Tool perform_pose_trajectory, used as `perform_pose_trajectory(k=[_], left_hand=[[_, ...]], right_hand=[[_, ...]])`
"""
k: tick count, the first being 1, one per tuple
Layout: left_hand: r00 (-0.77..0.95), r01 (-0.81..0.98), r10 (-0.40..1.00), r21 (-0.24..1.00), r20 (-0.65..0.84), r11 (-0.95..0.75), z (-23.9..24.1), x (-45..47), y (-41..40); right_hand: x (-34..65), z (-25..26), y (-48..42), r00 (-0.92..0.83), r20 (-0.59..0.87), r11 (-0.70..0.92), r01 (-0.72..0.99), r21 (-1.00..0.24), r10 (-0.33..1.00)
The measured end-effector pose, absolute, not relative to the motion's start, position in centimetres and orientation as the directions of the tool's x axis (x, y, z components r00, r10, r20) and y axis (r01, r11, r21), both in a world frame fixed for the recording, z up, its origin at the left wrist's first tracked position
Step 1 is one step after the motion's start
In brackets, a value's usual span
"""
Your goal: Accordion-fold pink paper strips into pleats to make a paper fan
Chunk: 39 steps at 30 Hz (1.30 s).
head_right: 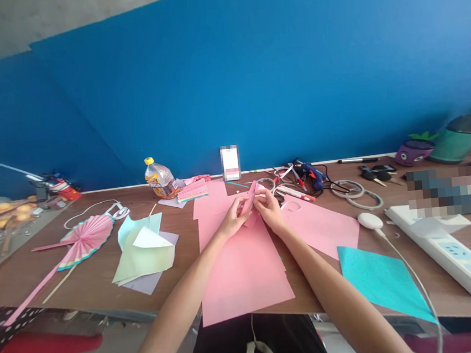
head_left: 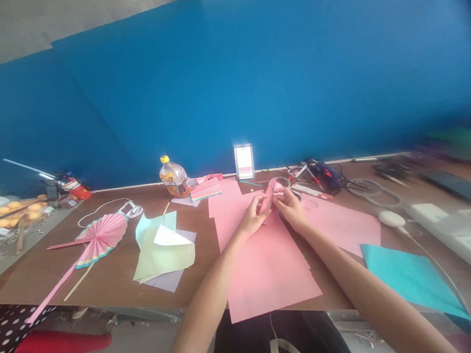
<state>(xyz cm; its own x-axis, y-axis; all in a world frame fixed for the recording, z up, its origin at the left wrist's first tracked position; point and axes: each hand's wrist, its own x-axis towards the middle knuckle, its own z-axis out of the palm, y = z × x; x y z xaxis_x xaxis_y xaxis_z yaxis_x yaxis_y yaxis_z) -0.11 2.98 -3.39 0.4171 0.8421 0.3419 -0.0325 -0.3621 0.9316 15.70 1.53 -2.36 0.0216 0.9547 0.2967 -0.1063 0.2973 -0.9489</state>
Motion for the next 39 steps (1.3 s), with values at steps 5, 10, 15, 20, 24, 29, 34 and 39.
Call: perform_pose_trajectory(k=[5,10,15,20,24,29,34,39], left_hand=[[0.452,-0.042,0.834,0.941,0.318,-0.336,-3.4,-0.1,2.9],[0.515,-0.048,0.797,0.939,0.316,-0.341,-3.0,-0.3,2.3],[0.516,-0.065,0.799,0.945,0.308,-0.322,-2.7,-0.1,2.1],[0.45,-0.017,0.848,0.952,0.28,-0.306,-2.9,0.0,2.2],[0.442,0.003,0.857,0.955,0.265,-0.297,-2.9,0.0,2.2],[0.398,0.056,0.88,0.951,0.259,-0.305,-2.7,0.1,2.0],[0.375,0.095,0.881,0.933,0.289,-0.346,-2.7,0.1,2.0],[0.278,0.225,0.902,0.891,0.33,-0.395,-3.7,0.1,2.5]], right_hand=[[15.6,-2.2,1.4,0.006,0.291,0.29,-0.122,-0.949,0.957],[15.8,-2.4,1.4,0.011,0.312,0.311,-0.113,-0.944,0.95],[15.8,-2.3,1.4,-0.003,0.309,0.307,-0.108,-0.946,0.951],[15.6,-2.0,1.3,-0.006,0.346,0.346,-0.025,-0.938,0.938],[15.6,-2.0,1.2,-0.001,0.362,0.362,0.014,-0.932,0.932],[15.6,-1.9,1.2,-0.003,0.358,0.358,0.021,-0.934,0.934],[15.5,-1.6,0.9,0.003,0.356,0.356,0.033,-0.934,0.934],[15.5,-1.9,1.0,0.004,0.39,0.388,0.108,-0.915,0.921]])
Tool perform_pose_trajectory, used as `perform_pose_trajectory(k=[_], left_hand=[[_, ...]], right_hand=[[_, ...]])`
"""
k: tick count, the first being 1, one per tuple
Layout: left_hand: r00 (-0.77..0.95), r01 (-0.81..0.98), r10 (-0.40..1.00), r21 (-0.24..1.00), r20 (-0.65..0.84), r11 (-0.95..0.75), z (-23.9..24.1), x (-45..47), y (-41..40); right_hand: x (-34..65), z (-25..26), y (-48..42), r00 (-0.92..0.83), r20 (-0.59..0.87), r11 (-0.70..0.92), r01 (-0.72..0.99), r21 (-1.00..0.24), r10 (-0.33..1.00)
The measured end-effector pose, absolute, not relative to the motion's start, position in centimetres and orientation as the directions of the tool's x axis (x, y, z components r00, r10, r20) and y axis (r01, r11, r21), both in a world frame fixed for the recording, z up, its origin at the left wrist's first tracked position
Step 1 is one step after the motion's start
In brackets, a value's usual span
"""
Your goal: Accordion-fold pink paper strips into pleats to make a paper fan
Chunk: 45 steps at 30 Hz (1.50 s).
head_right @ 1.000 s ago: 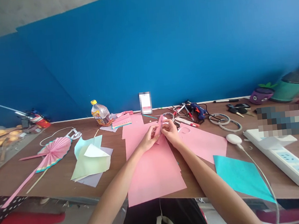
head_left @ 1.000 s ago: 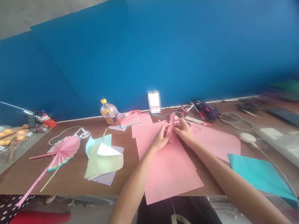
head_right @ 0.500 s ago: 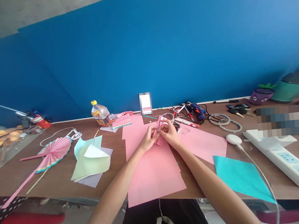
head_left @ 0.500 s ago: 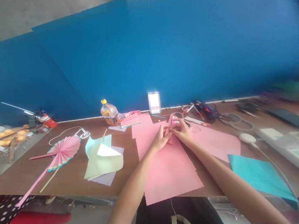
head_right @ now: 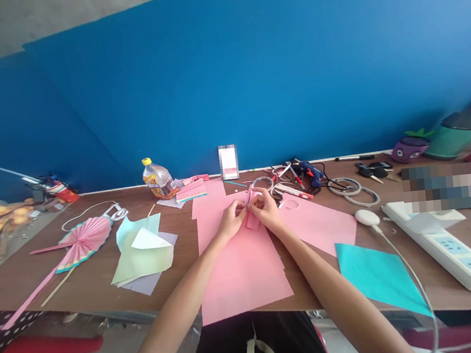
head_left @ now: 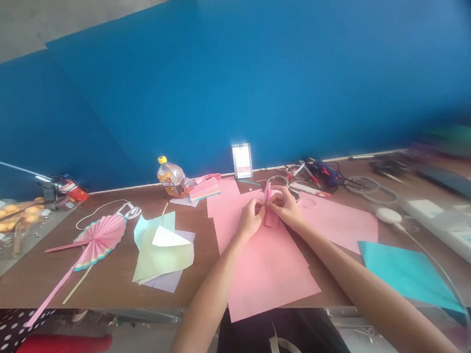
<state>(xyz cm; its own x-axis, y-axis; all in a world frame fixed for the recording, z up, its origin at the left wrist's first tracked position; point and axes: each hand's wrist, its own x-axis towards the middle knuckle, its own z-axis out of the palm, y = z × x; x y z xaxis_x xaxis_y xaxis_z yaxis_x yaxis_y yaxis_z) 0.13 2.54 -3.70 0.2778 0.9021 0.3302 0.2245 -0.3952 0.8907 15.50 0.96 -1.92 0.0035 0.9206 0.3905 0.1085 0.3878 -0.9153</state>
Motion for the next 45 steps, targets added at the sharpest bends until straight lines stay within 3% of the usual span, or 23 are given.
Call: perform_pose_trajectory(k=[11,22,45], left_hand=[[0.142,0.294,0.898,0.849,0.416,-0.44,-4.4,-0.1,3.0],[0.203,0.307,0.879,0.824,0.431,-0.476,-4.5,0.1,2.9],[0.2,0.208,0.95,0.938,0.238,-0.279,-4.3,-0.1,3.6]], right_hand=[[15.1,-2.3,1.1,0.0,0.403,0.384,0.306,-0.871,0.915],[15.1,-2.6,1.3,0.018,0.395,0.371,0.307,-0.877,0.919],[14.9,-2.3,1.1,0.103,0.364,0.336,0.215,-0.917,0.926]])
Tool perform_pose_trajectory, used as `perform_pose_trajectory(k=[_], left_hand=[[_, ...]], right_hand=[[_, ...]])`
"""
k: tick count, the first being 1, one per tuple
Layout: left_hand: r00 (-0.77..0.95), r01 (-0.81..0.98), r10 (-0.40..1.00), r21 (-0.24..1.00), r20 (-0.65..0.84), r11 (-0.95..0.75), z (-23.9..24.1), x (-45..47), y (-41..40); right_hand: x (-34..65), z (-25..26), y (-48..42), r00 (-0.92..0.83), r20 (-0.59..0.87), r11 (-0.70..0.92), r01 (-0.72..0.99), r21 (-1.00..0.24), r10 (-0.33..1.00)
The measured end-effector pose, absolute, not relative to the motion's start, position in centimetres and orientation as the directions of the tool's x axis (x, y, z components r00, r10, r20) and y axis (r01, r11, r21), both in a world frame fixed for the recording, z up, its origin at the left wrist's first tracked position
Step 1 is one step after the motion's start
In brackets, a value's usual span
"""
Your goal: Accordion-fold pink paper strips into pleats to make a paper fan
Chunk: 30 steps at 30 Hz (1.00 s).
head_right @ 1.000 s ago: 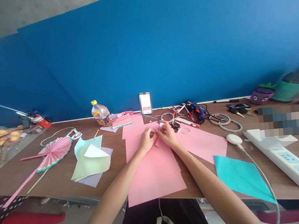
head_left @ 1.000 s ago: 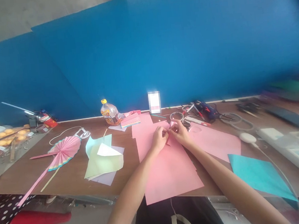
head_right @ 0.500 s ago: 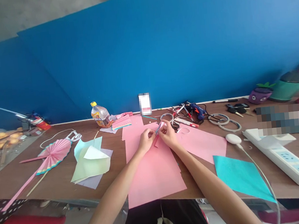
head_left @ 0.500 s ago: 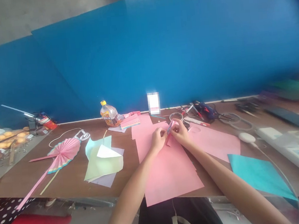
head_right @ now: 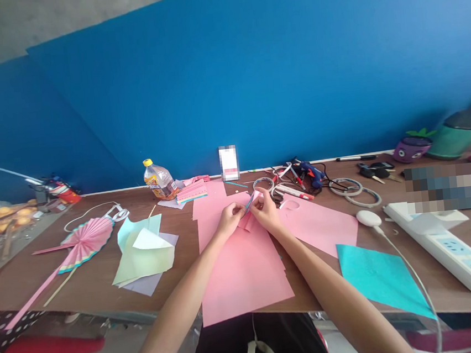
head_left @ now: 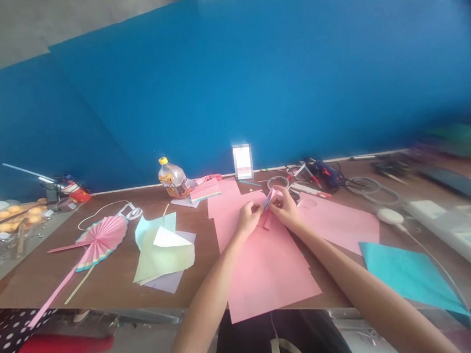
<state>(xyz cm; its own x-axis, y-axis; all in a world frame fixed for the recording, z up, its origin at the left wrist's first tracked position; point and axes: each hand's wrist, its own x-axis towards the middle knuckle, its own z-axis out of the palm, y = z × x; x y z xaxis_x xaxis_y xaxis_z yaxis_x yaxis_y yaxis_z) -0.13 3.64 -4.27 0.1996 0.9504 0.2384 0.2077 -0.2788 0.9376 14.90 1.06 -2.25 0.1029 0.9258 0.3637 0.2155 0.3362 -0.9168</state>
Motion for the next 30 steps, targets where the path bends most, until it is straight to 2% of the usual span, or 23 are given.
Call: perform_pose_trajectory(k=[9,16,30], left_hand=[[0.259,0.15,0.928,0.938,0.268,-0.312,-4.49,-0.1,3.51],[0.204,0.236,0.932,0.908,0.301,-0.345,-4.79,-0.09,3.59],[0.191,0.25,0.922,0.892,0.336,-0.376,-4.28,-0.06,3.2]], right_hand=[[15.22,-2.24,1.36,0.092,0.404,0.364,0.288,-0.886,0.91],[15.32,-2.51,1.43,0.09,0.414,0.366,0.325,-0.872,0.906],[15.38,-2.46,1.42,0.059,0.373,0.316,0.419,-0.851,0.926]])
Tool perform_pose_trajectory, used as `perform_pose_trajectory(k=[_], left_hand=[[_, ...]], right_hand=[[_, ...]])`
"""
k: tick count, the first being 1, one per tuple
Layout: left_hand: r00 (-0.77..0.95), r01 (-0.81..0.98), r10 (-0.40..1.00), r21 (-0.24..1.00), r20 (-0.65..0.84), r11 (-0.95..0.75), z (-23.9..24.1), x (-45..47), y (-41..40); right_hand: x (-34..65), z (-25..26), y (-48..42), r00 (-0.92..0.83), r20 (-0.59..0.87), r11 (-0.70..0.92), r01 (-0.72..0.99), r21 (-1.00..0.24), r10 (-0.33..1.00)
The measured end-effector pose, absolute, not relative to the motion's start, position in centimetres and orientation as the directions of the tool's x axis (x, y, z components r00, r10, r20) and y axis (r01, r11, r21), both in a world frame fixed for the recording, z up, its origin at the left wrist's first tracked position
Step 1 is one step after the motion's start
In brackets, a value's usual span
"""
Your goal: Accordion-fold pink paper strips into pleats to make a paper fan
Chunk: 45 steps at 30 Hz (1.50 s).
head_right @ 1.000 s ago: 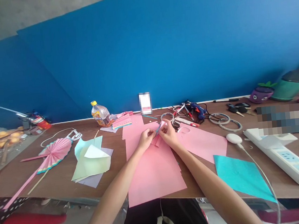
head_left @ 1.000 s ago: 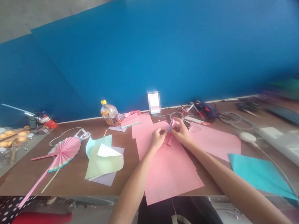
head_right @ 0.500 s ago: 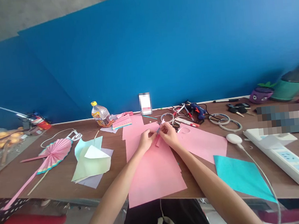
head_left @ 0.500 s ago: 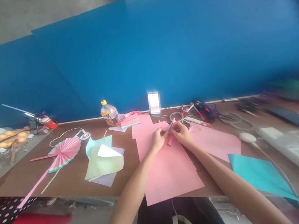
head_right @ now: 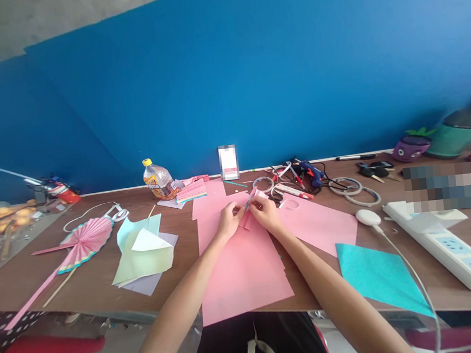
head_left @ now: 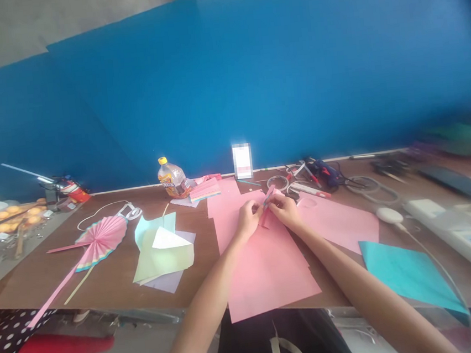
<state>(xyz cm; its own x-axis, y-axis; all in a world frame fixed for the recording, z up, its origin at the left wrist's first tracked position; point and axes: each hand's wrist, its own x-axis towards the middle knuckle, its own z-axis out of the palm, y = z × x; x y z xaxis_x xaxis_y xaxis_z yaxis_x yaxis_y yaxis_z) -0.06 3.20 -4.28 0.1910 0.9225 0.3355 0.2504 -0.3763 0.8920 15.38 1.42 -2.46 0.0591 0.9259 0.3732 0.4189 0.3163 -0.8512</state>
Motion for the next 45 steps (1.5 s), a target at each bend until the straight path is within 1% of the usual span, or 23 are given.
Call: perform_pose_trajectory(k=[4,6,11,14,19,25,30,38,45], left_hand=[[0.142,0.313,0.883,0.826,0.447,-0.468,-3.9,0.0,3.0],[0.145,0.361,0.859,0.782,0.491,-0.508,-3.8,0.0,2.9],[0.18,0.443,0.833,0.712,0.524,-0.544,-3.7,0.0,2.5],[0.188,0.466,0.835,0.701,0.517,-0.539,-3.7,0.1,2.2],[0.179,0.463,0.833,0.703,0.523,-0.54,-3.7,0.2,2.1],[0.134,0.382,0.871,0.787,0.473,-0.486,-4.0,0.2,2.7],[0.117,0.331,0.886,0.824,0.448,-0.46,-4.4,0.2,2.9],[0.125,0.283,0.908,0.863,0.4,-0.419,-4.2,0.2,2.8],[0.178,0.317,0.889,0.831,0.422,-0.457,-3.9,0.4,2.4]], right_hand=[[15.1,-2.8,1.5,0.066,0.368,0.319,0.371,-0.872,0.928],[14.9,-3.0,1.6,0.079,0.359,0.317,0.324,-0.892,0.93],[14.5,-2.9,1.6,0.124,0.296,0.284,0.106,-0.953,0.947],[14.4,-2.6,1.3,0.14,0.261,0.254,0.067,-0.965,0.955],[14.3,-2.5,1.1,0.164,0.243,0.234,0.069,-0.97,0.956],[14.4,-2.9,1.4,0.155,0.262,0.258,0.049,-0.965,0.952],[14.4,-2.9,1.4,0.146,0.279,0.272,0.061,-0.96,0.949],[14.6,-3.2,1.6,0.14,0.312,0.293,0.138,-0.946,0.94],[14.8,-2.5,1.1,0.076,0.372,0.342,0.26,-0.903,0.925]])
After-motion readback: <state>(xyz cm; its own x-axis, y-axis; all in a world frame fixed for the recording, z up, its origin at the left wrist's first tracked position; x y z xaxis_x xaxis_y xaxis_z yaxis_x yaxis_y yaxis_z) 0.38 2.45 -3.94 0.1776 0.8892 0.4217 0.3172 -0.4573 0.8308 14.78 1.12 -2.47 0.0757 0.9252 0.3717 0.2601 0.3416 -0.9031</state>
